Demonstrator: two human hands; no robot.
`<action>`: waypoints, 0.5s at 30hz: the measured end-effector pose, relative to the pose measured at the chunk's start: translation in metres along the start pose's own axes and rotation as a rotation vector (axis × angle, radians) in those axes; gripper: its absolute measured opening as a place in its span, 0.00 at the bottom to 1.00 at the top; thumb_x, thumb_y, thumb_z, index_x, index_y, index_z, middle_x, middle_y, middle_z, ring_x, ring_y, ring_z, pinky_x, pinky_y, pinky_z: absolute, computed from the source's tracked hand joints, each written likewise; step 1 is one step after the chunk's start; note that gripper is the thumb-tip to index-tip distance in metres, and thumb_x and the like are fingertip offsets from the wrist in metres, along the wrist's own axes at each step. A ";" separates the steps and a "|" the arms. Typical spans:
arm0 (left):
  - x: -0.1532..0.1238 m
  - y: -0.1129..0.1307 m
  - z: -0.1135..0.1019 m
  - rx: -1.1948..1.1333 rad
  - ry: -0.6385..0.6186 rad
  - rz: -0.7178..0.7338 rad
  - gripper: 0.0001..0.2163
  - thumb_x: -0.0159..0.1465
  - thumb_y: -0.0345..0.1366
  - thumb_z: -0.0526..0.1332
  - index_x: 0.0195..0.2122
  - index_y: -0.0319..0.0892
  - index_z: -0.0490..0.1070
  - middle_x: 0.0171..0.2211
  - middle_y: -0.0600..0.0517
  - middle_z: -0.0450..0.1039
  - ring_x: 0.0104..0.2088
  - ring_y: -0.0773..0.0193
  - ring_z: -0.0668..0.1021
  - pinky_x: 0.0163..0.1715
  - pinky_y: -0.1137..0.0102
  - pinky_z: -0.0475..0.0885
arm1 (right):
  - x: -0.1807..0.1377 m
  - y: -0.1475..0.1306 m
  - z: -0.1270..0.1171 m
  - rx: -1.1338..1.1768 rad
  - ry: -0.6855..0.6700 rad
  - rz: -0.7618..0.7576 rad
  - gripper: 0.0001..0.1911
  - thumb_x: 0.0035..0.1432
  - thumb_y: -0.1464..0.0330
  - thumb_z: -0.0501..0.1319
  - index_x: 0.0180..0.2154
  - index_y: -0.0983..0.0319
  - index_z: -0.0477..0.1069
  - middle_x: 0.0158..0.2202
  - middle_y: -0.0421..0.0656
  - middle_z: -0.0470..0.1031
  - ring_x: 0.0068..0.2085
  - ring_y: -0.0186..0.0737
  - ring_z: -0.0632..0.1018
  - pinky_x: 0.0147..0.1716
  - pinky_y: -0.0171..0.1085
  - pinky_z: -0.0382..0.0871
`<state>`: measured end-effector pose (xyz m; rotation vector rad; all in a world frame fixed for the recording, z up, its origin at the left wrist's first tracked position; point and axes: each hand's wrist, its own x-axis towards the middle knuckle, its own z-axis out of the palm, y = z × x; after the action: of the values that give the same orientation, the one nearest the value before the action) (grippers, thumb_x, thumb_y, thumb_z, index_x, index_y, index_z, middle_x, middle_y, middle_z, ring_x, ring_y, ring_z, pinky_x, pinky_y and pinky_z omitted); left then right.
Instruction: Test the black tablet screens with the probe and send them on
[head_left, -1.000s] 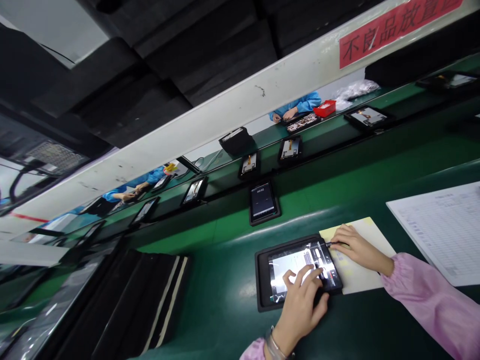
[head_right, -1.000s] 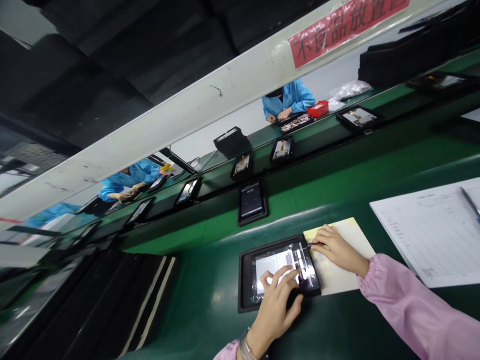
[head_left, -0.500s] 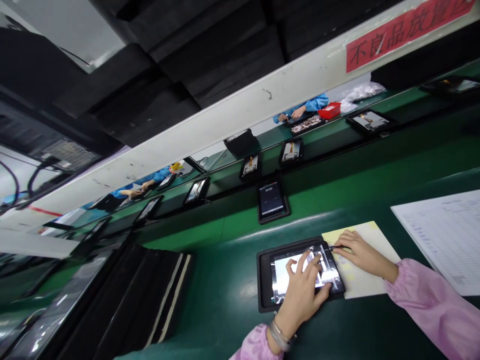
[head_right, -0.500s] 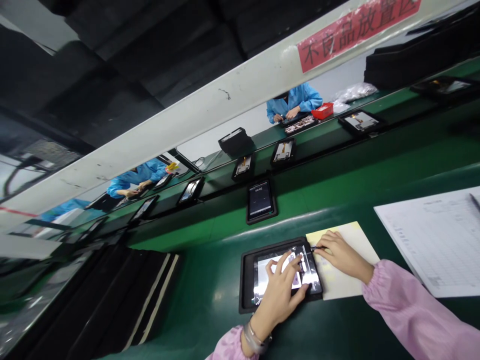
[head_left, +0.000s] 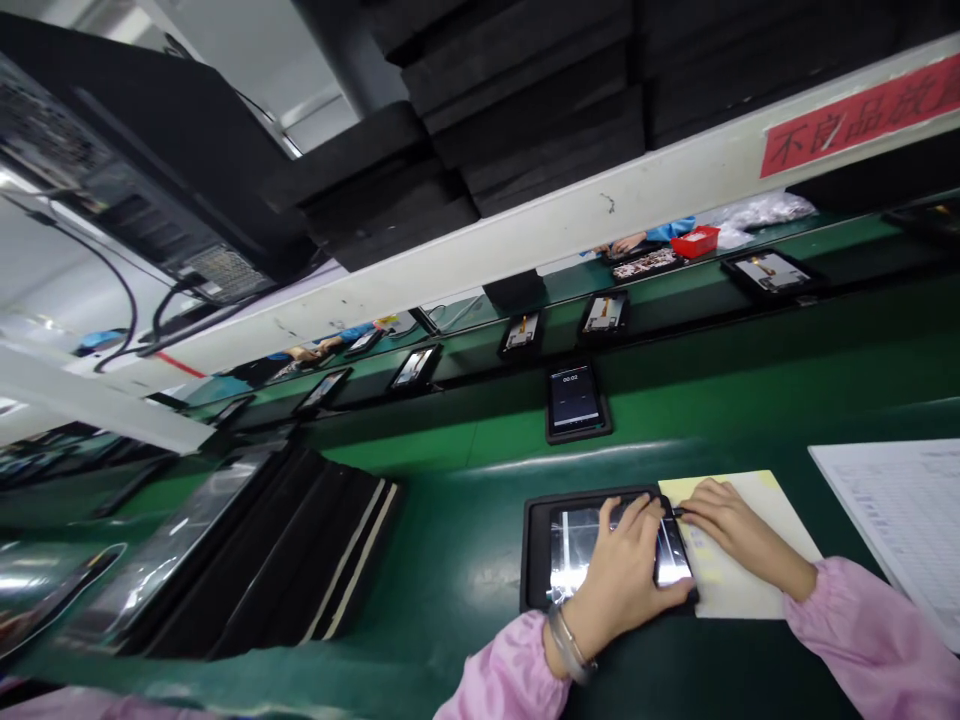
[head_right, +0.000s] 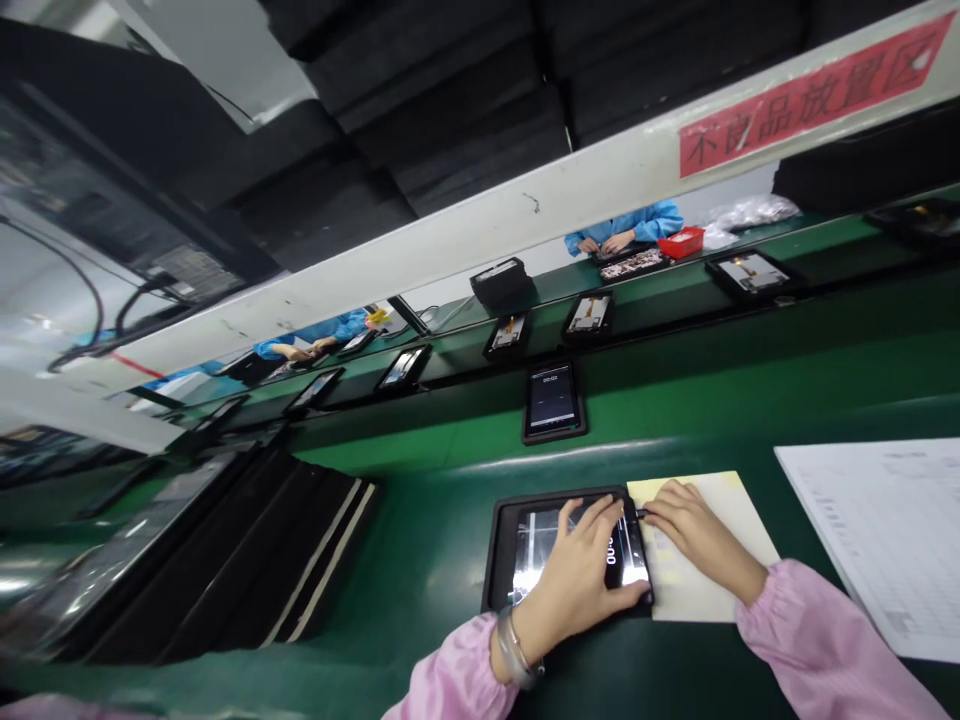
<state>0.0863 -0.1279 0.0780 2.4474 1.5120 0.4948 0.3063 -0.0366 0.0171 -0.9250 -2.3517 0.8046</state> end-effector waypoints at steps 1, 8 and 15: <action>0.005 0.000 0.000 0.004 -0.008 0.022 0.40 0.62 0.59 0.61 0.68 0.39 0.53 0.67 0.36 0.60 0.70 0.47 0.59 0.68 0.46 0.49 | 0.000 0.000 -0.001 -0.026 -0.011 -0.015 0.15 0.73 0.60 0.52 0.43 0.57 0.76 0.41 0.45 0.77 0.46 0.51 0.74 0.48 0.51 0.65; 0.020 -0.005 0.014 0.022 -0.092 0.090 0.57 0.53 0.66 0.64 0.73 0.38 0.39 0.69 0.30 0.52 0.71 0.40 0.55 0.70 0.44 0.43 | -0.001 0.006 -0.006 -0.274 -0.043 -0.150 0.14 0.73 0.66 0.51 0.44 0.57 0.75 0.43 0.46 0.78 0.47 0.52 0.74 0.50 0.54 0.63; 0.004 -0.006 0.012 0.118 -0.201 0.068 0.61 0.49 0.64 0.68 0.71 0.29 0.40 0.68 0.24 0.52 0.69 0.39 0.56 0.70 0.54 0.50 | 0.001 -0.007 -0.003 -0.348 -0.042 -0.235 0.15 0.74 0.66 0.52 0.39 0.58 0.76 0.34 0.44 0.77 0.41 0.47 0.75 0.44 0.47 0.59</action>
<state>0.0872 -0.1218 0.0655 2.5557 1.4169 0.1677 0.3046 -0.0391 0.0245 -0.7462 -2.6251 0.3308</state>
